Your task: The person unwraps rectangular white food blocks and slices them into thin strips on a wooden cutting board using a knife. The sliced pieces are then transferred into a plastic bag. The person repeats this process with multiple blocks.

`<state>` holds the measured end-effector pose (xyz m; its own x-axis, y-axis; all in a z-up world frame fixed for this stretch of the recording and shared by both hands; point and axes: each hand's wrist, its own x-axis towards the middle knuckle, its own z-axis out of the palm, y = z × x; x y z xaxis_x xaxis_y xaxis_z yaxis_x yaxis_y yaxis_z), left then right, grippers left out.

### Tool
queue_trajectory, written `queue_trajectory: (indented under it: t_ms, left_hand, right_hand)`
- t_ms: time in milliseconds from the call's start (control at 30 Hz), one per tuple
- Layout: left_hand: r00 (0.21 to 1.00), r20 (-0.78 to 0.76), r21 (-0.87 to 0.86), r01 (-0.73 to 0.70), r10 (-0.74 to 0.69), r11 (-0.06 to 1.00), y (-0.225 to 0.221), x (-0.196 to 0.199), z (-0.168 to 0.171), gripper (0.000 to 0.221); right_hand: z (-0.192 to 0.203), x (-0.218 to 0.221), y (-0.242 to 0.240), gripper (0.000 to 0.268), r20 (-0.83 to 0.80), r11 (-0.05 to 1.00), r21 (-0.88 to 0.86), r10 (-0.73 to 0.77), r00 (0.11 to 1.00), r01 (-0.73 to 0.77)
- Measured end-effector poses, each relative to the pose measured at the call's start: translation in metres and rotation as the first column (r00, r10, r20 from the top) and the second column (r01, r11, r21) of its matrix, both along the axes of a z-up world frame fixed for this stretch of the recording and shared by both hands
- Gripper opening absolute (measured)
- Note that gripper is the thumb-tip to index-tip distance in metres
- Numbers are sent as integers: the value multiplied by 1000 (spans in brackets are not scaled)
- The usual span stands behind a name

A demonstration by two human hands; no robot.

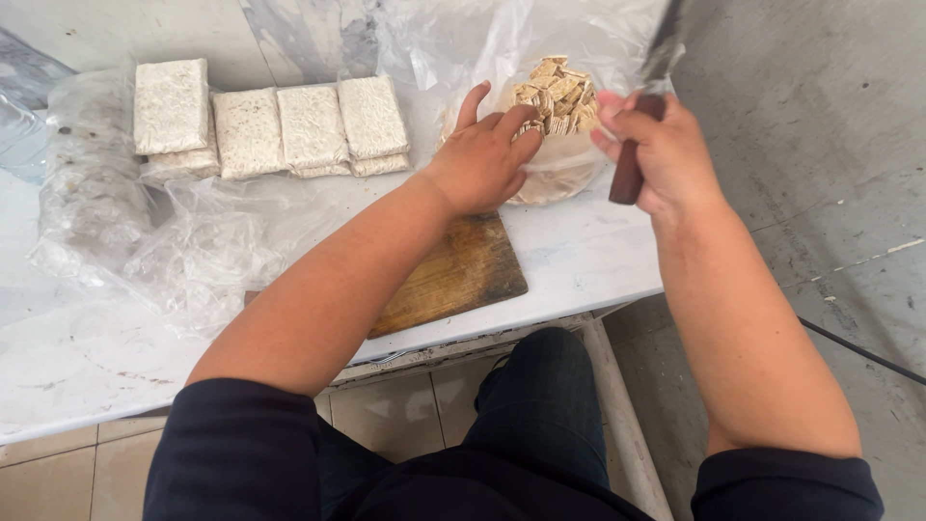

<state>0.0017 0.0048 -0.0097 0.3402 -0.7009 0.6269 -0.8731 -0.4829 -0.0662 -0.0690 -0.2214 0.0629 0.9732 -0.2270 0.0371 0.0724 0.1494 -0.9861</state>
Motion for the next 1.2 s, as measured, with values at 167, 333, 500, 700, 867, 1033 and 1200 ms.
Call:
queue_trajectory:
  t_ms: [167,333,500,700,867,1033,1200]
  left_hand:
    - [917,-360,131,-136,175,982,3,-10,16,41]
    - [819,-417,148,-366,393,919,4,-19,35,32]
    - [752,-383,242,-480,537,844,10,-27,37,82]
    - [637,-556,172,-540,534,824,10,-8,22,103]
    - [532,-591,214,-621,606,754,13,16,-6,109]
    - [598,-794,-441,-689,107,576,22,1,-17,64]
    - [697,-695,-483,-632,173,607,67,-37,-17,45]
  right_hand:
    - [10,-3,-7,25,150,998,53,-25,988,17]
    - [-4,2,-15,39,2,948,-282,-156,988,150]
    - [-27,4,-16,42,-8,965,-241,-114,993,108]
    - [-38,-7,-6,30,138,983,-162,-68,988,91]
    - [-40,-23,29,26,156,998,58,25,987,-35]
    - [-56,-51,74,21,144,951,174,233,962,-256]
    - [-91,-67,114,19,104,874,192,434,895,-446]
